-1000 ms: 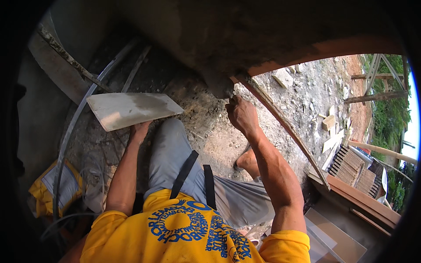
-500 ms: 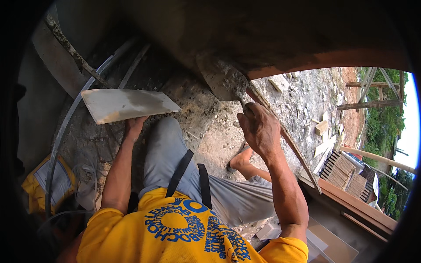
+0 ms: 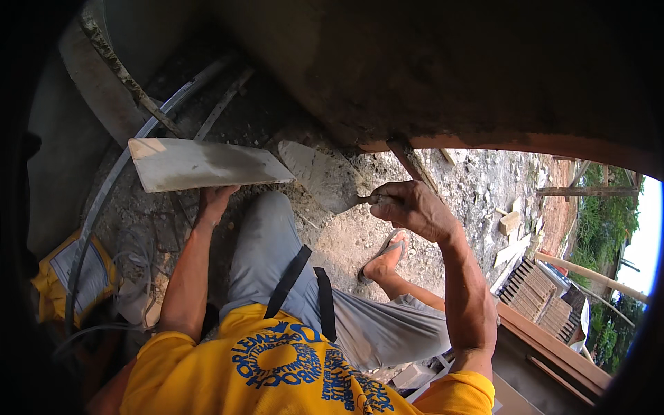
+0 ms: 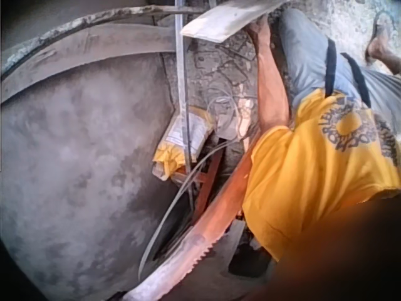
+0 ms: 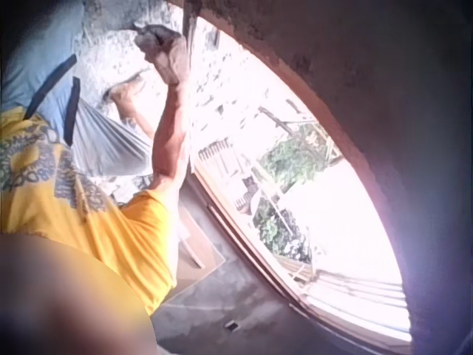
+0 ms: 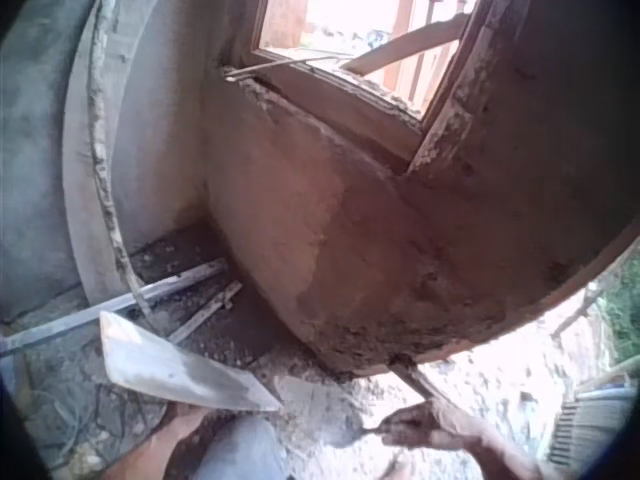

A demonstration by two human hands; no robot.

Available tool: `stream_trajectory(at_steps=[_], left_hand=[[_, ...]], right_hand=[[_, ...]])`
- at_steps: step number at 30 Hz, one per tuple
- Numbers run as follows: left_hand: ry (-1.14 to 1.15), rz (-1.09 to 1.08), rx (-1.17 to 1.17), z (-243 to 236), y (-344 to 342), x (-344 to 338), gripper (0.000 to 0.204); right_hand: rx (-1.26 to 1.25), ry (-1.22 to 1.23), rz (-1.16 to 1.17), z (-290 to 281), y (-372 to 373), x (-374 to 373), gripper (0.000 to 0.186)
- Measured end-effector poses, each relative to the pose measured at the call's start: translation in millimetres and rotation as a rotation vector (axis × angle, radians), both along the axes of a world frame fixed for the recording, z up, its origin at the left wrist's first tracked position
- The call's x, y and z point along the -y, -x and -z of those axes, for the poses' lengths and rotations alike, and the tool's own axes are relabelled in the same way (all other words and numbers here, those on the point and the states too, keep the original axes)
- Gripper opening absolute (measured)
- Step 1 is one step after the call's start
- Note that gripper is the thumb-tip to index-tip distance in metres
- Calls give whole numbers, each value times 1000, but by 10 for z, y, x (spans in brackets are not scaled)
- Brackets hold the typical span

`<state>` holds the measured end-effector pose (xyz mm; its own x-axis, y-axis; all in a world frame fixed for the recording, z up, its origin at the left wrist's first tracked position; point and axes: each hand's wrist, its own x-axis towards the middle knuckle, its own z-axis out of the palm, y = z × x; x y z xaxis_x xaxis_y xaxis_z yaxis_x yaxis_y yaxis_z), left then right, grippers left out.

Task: The person scoops cement from a bucket with a trowel and applies it to a wooden frame, smoothing it with a float. The person repeatedly scoops and applies cement to the frame, working on different sections.

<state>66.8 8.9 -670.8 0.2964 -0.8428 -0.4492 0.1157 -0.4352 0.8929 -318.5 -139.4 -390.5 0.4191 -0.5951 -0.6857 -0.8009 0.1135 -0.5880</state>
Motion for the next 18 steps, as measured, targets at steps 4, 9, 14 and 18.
stream_trajectory(at_steps=[4, 9, 14, 18], left_hand=[[-25, 94, 44, 13, 15, 66, 48], [34, -18, -2, 1, 74, 32, 46], [-70, 114, 100, -32, 81, 47, 53], [-10, 141, 151, -118, 99, 49, 54]], right_hand=[[-230, 508, -282, 155, -53, -372, 17], [-263, 605, -221, 495, 29, -427, 28], [-297, 683, -7, 817, -95, -344, 27], [-251, 723, 113, 901, -133, -368, 28]])
